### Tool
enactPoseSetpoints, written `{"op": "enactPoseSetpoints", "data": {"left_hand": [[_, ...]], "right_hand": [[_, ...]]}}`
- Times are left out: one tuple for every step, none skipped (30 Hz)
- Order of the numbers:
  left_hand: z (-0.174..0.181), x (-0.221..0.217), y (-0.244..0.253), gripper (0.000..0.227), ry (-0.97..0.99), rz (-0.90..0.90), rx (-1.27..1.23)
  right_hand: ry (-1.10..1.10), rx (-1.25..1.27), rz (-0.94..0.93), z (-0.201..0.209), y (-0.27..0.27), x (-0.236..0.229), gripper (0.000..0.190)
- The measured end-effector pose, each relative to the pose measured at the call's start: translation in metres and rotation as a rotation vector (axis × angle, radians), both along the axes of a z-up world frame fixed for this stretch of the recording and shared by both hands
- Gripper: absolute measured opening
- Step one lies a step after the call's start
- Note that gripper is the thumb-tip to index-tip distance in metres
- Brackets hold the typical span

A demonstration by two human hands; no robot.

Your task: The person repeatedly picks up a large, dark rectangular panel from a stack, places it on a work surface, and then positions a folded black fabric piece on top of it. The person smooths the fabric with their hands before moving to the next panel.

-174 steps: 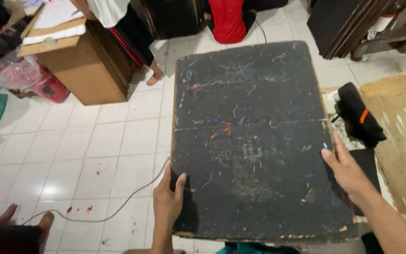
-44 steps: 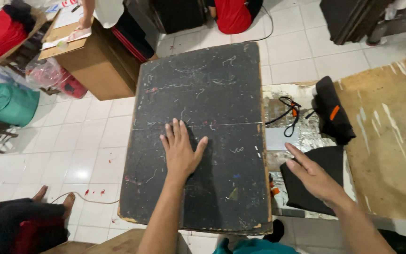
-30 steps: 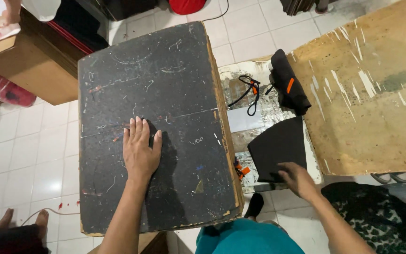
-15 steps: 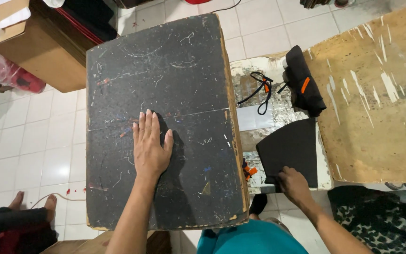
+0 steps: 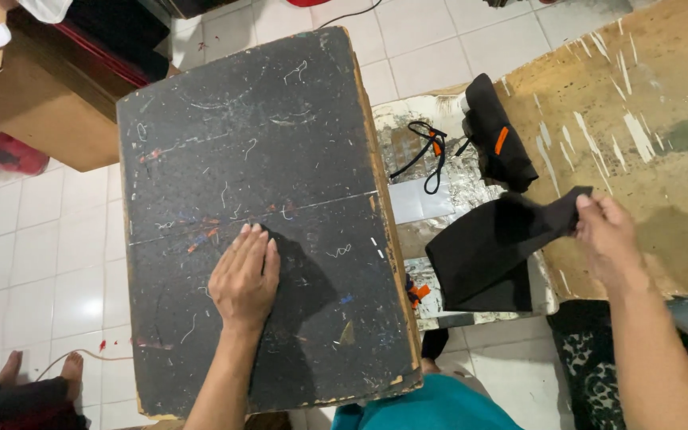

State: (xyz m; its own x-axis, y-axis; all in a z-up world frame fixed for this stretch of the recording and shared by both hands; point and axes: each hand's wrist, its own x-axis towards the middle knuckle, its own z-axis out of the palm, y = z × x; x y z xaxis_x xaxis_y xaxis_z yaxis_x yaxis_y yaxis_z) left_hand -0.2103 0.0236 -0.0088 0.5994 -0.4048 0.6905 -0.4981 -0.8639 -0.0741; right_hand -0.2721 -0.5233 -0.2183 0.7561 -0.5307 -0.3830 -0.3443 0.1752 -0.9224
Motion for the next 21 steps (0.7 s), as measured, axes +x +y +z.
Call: {"op": "enactPoseSetpoints", "data": {"left_hand": [[0.009, -0.001, 0.0, 0.013, -0.013, -0.086, -0.038], [0.004, -0.004, 0.002, 0.013, -0.022, -0.08, -0.037], [0.002, -0.004, 0.006, 0.013, -0.036, -0.059, -0.097], [0.0, -0.005, 0.012, 0.014, -0.05, -0.04, -0.158], [-0.005, -0.003, 0.017, 0.014, -0.064, -0.018, -0.153], [-0.011, 0.0, 0.023, 0.013, -0.049, 0.039, -0.373], [-0.018, 0.0, 0.028, 0.014, -0.029, 0.092, -0.596], [-0.02, -0.002, 0.035, 0.014, -0.039, 0.11, -0.594], [-0.02, 0.003, 0.039, 0.015, 0.071, 0.076, -0.927], [-0.02, 0.008, 0.042, 0.021, 0.188, 0.033, -1.257], [-0.001, 0.002, 0.044, 0.021, 0.177, 0.017, -1.257], [0.017, -0.005, 0.047, 0.026, 0.268, -0.067, -1.241], [0.035, -0.008, 0.047, 0.032, 0.36, -0.158, -1.223], [0.073, -0.018, 0.046, 0.032, 0.351, -0.181, -1.223], [0.11, -0.032, 0.045, 0.047, 0.436, -0.285, -1.043], [0.145, -0.048, 0.046, 0.063, 0.513, -0.382, -0.856], [0.171, -0.057, 0.045, 0.063, 0.509, -0.384, -0.865], [0.197, -0.066, 0.045, 0.081, 0.539, -0.528, -0.708], [0.225, -0.074, 0.046, 0.103, 0.558, -0.666, -0.542], [0.238, -0.074, 0.048, 0.103, 0.544, -0.666, -0.547], [0.251, -0.072, 0.051, 0.083, 0.699, -0.686, -0.533]], "right_hand": [[-0.184, 0.083, -0.036, 0.018, 0.005, 0.012, 0.01], [-0.193, 0.083, -0.029, 0.037, 0.008, 0.01, 0.01], [-0.315, 0.093, -0.082, 0.056, 0.014, 0.019, 0.011], [-0.437, 0.106, -0.135, 0.076, 0.022, 0.027, 0.012], [-0.447, 0.116, -0.113, 0.089, 0.028, 0.037, 0.012], [-0.553, -0.04, -0.059, 0.1, 0.035, 0.047, 0.023], [-0.654, -0.199, -0.014, 0.112, 0.041, 0.05, 0.038], [-0.659, -0.191, 0.004, 0.103, 0.041, 0.045, 0.038], [-0.638, -0.202, 0.096, 0.096, 0.039, 0.039, 0.025], [-0.617, -0.215, 0.188, 0.09, 0.037, 0.034, 0.043], [-0.633, -0.219, 0.181, 0.118, 0.054, 0.033, 0.043], [-0.565, -0.904, 0.293, 0.146, 0.072, 0.031, 0.011], [-0.423, -1.581, 0.395, 0.176, 0.088, 0.029, 0.024], [-0.428, -1.592, 0.372, 0.248, 0.148, 0.033, 0.024], [-0.637, -1.26, 0.48, 0.313, 0.207, 0.013, 0.009], [-0.827, -0.908, 0.58, 0.366, 0.262, -0.025, 0.011], [-0.828, -0.917, 0.585, 0.398, 0.29, -0.025, 0.011], [-0.907, -1.01, 0.737, 0.428, 0.32, -0.025, 0.009], [-0.993, -1.102, 0.891, 0.46, 0.35, -0.023, 0.009], [-1.002, -1.112, 0.894, 0.468, 0.365, -0.023, 0.009], [-0.973, -1.109, 0.865, 0.473, 0.381, -0.022, 0.01]]}}
